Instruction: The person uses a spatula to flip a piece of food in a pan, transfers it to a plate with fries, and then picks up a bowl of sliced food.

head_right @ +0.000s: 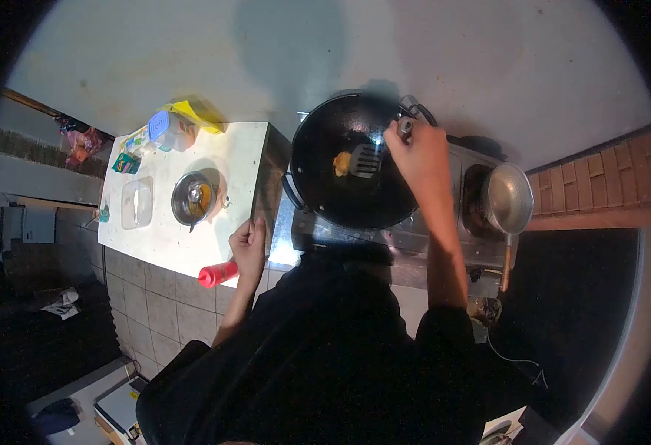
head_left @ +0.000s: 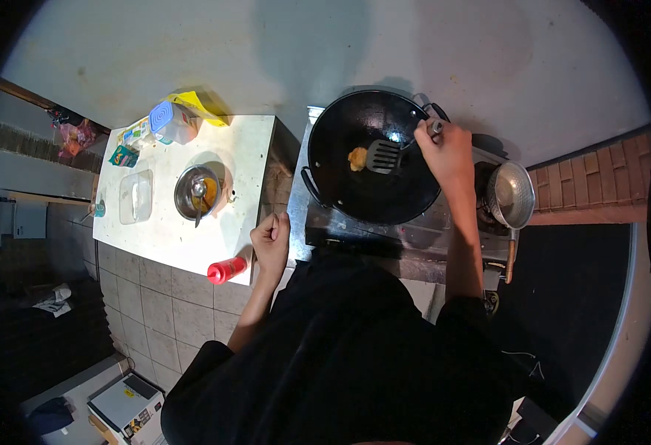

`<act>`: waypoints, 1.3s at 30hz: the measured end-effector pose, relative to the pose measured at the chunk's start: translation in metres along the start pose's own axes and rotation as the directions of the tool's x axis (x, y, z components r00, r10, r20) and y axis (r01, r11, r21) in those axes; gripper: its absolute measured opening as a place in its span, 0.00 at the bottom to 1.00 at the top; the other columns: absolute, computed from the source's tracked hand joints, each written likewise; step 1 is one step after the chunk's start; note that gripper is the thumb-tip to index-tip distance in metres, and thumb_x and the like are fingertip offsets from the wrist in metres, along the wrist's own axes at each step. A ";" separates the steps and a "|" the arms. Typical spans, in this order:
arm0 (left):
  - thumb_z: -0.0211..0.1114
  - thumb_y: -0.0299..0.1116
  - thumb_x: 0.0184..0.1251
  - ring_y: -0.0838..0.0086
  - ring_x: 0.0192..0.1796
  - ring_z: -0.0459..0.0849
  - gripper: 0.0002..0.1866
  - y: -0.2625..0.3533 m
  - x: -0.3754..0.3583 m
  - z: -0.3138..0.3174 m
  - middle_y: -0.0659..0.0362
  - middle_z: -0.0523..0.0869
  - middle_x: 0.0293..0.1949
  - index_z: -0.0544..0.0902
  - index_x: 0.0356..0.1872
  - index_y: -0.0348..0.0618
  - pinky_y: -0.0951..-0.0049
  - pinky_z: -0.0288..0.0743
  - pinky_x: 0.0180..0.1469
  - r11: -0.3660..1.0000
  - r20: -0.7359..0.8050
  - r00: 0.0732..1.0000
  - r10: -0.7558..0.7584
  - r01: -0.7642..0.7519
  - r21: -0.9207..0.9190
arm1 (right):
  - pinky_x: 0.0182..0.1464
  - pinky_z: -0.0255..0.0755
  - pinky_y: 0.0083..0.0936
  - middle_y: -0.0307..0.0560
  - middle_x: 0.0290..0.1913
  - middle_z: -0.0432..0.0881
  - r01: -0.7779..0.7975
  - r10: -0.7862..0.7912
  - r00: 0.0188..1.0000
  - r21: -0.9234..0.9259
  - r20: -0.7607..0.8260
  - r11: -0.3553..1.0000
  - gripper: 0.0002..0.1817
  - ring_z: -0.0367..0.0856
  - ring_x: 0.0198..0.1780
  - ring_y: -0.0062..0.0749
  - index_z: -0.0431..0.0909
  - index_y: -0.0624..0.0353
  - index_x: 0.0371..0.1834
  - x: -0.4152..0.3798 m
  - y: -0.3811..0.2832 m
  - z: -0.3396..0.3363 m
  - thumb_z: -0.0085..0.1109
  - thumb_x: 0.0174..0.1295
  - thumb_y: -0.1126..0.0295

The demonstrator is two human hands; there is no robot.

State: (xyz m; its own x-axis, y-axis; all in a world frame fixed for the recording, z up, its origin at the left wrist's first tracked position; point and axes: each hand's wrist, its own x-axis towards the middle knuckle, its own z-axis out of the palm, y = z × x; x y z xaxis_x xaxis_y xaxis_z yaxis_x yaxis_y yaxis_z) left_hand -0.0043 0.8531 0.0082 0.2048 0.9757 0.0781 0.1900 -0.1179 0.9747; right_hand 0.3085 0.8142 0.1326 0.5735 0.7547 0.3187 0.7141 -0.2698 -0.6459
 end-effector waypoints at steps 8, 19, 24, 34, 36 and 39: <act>0.62 0.26 0.69 0.86 0.23 0.53 0.26 -0.005 -0.001 0.003 0.69 0.56 0.16 0.55 0.16 0.44 0.76 0.47 0.23 1.000 0.017 1.000 0.003 -0.003 0.002 | 0.29 0.70 0.37 0.60 0.17 0.75 -0.070 0.070 0.996 0.002 -0.051 0.998 0.16 0.77 0.21 0.53 0.78 0.70 0.22 -0.002 0.033 0.010 0.60 0.57 0.65; 0.63 0.27 0.70 0.86 0.23 0.53 0.26 0.002 0.000 0.002 0.70 0.56 0.16 0.56 0.16 0.44 0.76 0.46 0.23 1.000 0.007 1.000 0.018 -0.018 -0.008 | 0.28 0.67 0.35 0.60 0.17 0.73 -0.079 0.081 0.997 0.133 -0.005 0.988 0.16 0.71 0.17 0.45 0.76 0.71 0.22 0.011 0.024 0.017 0.60 0.57 0.66; 0.63 0.27 0.70 0.86 0.23 0.53 0.26 0.000 0.001 0.001 0.70 0.57 0.16 0.56 0.16 0.44 0.76 0.46 0.23 1.000 0.006 1.000 0.015 -0.015 -0.005 | 0.28 0.67 0.35 0.59 0.17 0.73 -0.079 0.075 0.997 0.125 0.036 0.989 0.14 0.71 0.17 0.46 0.76 0.70 0.22 0.014 0.013 0.018 0.60 0.58 0.67; 0.62 0.26 0.69 0.86 0.23 0.53 0.26 -0.001 0.001 -0.001 0.69 0.57 0.16 0.56 0.16 0.43 0.76 0.47 0.24 1.000 -0.001 1.000 -0.004 0.004 -0.001 | 0.30 0.69 0.36 0.60 0.19 0.75 0.003 -0.002 1.000 0.043 -0.013 0.999 0.13 0.76 0.21 0.51 0.77 0.68 0.24 0.008 0.008 0.012 0.59 0.59 0.67; 0.62 0.26 0.69 0.86 0.23 0.53 0.26 0.002 0.001 -0.001 0.69 0.57 0.16 0.56 0.16 0.43 0.76 0.47 0.24 1.000 0.003 1.000 -0.008 0.008 0.005 | 0.29 0.68 0.35 0.59 0.19 0.75 0.027 -0.027 0.999 0.009 -0.027 1.000 0.13 0.75 0.21 0.51 0.77 0.68 0.24 0.004 0.002 0.007 0.59 0.59 0.67; 0.62 0.26 0.70 0.86 0.23 0.53 0.26 0.001 0.002 0.001 0.69 0.57 0.16 0.56 0.16 0.44 0.76 0.47 0.24 1.000 0.008 1.000 -0.003 0.003 0.004 | 0.29 0.68 0.35 0.59 0.18 0.74 -0.015 0.019 0.999 0.110 -0.038 0.994 0.13 0.74 0.20 0.50 0.77 0.68 0.24 0.002 -0.001 0.006 0.58 0.60 0.67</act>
State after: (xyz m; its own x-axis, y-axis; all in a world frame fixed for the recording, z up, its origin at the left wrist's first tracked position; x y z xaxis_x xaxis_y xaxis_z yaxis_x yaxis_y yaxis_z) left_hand -0.0023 0.8544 0.0095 0.2120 0.9745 0.0738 0.1947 -0.1161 0.9740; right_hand 0.3071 0.8193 0.1298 0.6020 0.7259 0.3328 0.6573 -0.2138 -0.7227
